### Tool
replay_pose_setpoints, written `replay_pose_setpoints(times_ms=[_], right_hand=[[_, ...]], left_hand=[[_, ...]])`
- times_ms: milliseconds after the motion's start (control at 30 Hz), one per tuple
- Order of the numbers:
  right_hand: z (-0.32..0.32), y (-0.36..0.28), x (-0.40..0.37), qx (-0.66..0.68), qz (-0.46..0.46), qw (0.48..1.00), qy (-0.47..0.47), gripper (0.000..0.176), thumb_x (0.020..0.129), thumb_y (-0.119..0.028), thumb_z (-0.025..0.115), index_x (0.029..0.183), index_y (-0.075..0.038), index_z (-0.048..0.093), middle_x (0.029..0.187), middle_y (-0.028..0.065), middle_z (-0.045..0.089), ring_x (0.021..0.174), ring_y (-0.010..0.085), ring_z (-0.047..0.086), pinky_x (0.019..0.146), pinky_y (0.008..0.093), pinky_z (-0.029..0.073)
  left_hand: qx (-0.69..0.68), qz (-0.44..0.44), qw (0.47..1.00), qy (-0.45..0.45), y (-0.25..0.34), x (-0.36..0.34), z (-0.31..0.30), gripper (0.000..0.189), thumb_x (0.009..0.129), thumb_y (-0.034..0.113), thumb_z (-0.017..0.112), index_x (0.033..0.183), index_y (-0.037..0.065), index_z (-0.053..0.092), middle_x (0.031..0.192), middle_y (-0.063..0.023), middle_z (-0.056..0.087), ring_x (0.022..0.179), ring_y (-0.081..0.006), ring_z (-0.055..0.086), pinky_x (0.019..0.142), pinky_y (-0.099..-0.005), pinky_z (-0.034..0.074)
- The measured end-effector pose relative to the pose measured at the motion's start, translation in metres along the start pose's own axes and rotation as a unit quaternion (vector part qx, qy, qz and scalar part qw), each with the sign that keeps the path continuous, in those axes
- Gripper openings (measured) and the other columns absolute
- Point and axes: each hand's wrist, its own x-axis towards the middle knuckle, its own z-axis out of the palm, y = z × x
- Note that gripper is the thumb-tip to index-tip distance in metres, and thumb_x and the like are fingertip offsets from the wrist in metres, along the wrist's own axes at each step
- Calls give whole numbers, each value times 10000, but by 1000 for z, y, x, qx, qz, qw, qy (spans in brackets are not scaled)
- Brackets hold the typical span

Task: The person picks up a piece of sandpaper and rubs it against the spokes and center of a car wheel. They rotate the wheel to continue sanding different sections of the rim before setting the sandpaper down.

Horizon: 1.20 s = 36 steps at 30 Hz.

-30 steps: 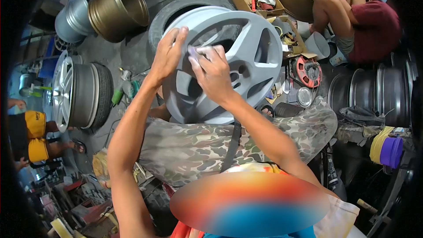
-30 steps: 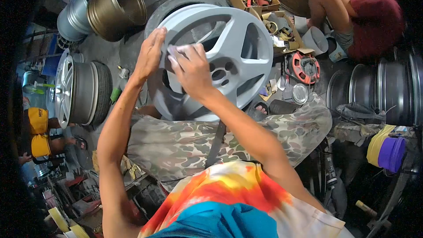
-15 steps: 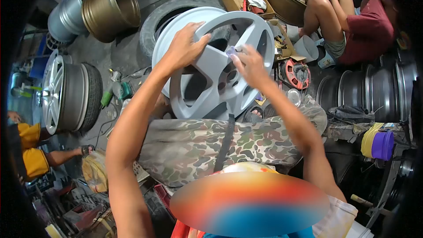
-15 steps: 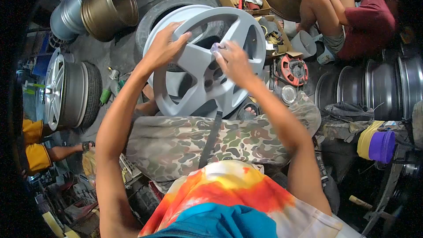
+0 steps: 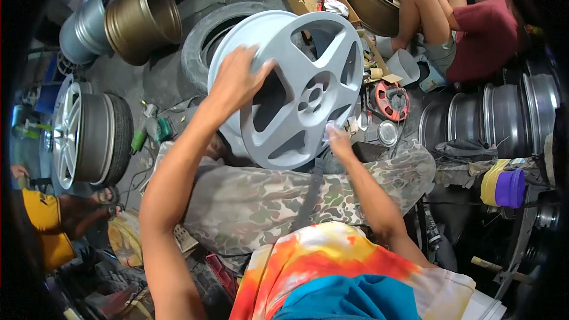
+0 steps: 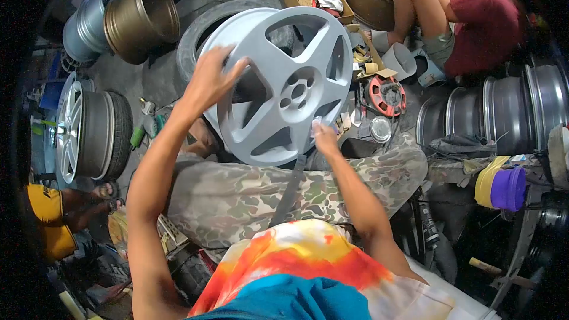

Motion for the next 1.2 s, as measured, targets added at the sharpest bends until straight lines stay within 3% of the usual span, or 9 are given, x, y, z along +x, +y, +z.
replay_pose_setpoints(times_ms=[133,167,367,533,667,833,1000,1133,1200], right_hand=[[17,9,4,55,69,996,7,519,1034,-450,536,991,30,728,819,208,704,783,301,665,776,446,493],[14,6,7,-26,54,998,-3,523,1033,-454,532,982,30,726,797,201,698,780,300,675,770,449,496],[19,-5,-11,21,2,994,-105,471,1035,-410,559,1001,28,726,746,140,702,666,239,700,655,405,530],[17,-64,-70,198,112,912,-341,332,1079,-223,535,1180,61,675,1040,163,744,920,231,741,859,355,600],[-24,-128,-51,299,47,904,-300,404,1107,-308,465,1237,42,618,1069,184,745,844,213,746,693,322,609],[-74,-140,-9,28,-186,981,-43,408,1104,-300,470,1010,41,673,826,138,616,732,212,579,696,347,488],[-72,-193,-26,-98,-443,886,96,202,986,-159,653,998,38,691,908,142,476,819,305,513,732,431,425],[-60,-205,-6,-309,-498,794,164,165,949,-135,662,1001,15,705,942,146,525,856,341,538,749,460,451],[-37,-195,-7,-295,-482,811,149,148,949,-122,650,975,16,696,956,158,541,875,345,546,761,451,460]], left_hand=[[-14,-171,978,-122,6,-89,5,570,887,224,749,1273,-80,461,943,-359,672,906,-545,662,799,-589,525],[-37,-231,966,-108,12,-101,12,509,875,186,724,1262,-75,521,945,-332,705,885,-470,717,795,-513,567],[82,-210,972,-72,-3,-97,-11,545,858,299,716,1218,-82,569,831,-318,698,816,-501,694,770,-567,541],[169,-139,976,23,2,-42,-26,365,930,298,679,1091,-27,640,973,-254,704,895,-450,684,784,-533,531],[127,-38,986,98,-6,-13,0,390,955,321,679,1114,-36,683,1044,-225,679,957,-412,667,820,-495,522],[10,-4,999,37,10,15,16,494,967,422,684,1214,-4,718,1007,-201,648,917,-354,648,834,-443,505],[-110,34,992,-48,14,24,15,518,1022,390,625,1403,38,622,1249,-189,656,1223,-307,598,1058,-393,428],[-207,-5,973,-103,23,23,13,524,1036,378,613,1443,50,582,1378,-181,627,1298,-289,577,1113,-377,403],[-212,-4,972,-100,27,26,13,524,1037,373,613,1448,49,576,1396,-180,621,1305,-286,576,1115,-378,403]])
